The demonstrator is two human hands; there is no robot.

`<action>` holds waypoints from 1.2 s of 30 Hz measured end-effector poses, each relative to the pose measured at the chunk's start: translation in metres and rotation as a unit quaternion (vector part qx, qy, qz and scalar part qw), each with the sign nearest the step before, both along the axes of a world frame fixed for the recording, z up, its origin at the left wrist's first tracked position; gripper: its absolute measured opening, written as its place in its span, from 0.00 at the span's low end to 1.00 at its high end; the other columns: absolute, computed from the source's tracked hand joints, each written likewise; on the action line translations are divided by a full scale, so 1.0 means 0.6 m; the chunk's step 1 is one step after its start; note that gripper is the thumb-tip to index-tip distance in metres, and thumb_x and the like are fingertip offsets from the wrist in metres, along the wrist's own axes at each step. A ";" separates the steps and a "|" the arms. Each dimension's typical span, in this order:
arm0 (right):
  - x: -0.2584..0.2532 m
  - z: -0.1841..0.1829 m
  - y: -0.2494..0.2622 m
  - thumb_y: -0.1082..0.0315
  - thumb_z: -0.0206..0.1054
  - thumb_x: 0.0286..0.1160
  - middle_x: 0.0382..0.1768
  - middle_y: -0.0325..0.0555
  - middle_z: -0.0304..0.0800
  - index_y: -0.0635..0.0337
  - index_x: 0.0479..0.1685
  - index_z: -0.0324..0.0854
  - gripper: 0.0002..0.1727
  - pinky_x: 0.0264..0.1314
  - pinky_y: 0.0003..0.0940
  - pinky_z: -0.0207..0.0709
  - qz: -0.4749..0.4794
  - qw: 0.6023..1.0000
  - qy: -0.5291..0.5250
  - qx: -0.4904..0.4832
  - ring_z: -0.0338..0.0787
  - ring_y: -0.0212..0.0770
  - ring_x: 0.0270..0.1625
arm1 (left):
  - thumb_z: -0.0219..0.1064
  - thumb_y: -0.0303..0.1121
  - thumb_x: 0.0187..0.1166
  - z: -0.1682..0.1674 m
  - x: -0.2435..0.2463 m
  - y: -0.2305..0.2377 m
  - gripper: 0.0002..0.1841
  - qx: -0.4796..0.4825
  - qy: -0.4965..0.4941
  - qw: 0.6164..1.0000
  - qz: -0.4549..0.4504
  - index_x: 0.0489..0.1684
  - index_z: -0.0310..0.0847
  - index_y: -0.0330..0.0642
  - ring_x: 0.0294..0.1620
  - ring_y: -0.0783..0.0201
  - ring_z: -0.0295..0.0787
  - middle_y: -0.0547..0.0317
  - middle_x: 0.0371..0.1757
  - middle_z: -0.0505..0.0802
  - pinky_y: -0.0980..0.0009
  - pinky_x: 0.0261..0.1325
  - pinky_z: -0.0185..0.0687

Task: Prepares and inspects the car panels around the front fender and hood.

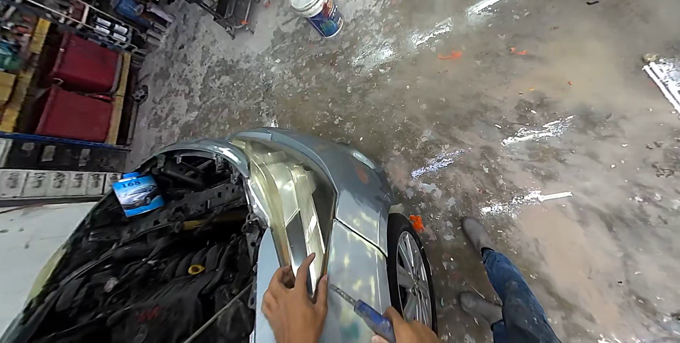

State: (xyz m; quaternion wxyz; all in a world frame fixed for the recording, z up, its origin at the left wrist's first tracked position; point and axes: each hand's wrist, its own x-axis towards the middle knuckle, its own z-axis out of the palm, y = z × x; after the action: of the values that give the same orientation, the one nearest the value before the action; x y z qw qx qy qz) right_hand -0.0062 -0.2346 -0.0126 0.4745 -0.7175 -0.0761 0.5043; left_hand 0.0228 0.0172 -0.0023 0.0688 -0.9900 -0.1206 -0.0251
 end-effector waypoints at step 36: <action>0.009 0.004 0.000 0.38 0.51 0.90 0.36 0.57 0.93 0.56 0.69 0.77 0.31 0.47 0.64 0.85 -0.006 1.000 0.009 0.016 0.95 0.61 0.44 | 0.70 0.51 0.56 0.030 -0.010 -0.005 0.34 -0.031 0.035 0.999 0.014 0.67 0.86 0.47 0.62 0.28 0.78 0.28 0.70 0.79 0.33 0.60 0.70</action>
State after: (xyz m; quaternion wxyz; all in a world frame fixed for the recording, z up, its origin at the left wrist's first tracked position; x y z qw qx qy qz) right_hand -0.0007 -0.2344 -0.0101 0.4900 -0.7055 -0.0756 0.5064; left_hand 0.0167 0.0144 0.0156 0.0423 -0.9902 -0.1325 0.0143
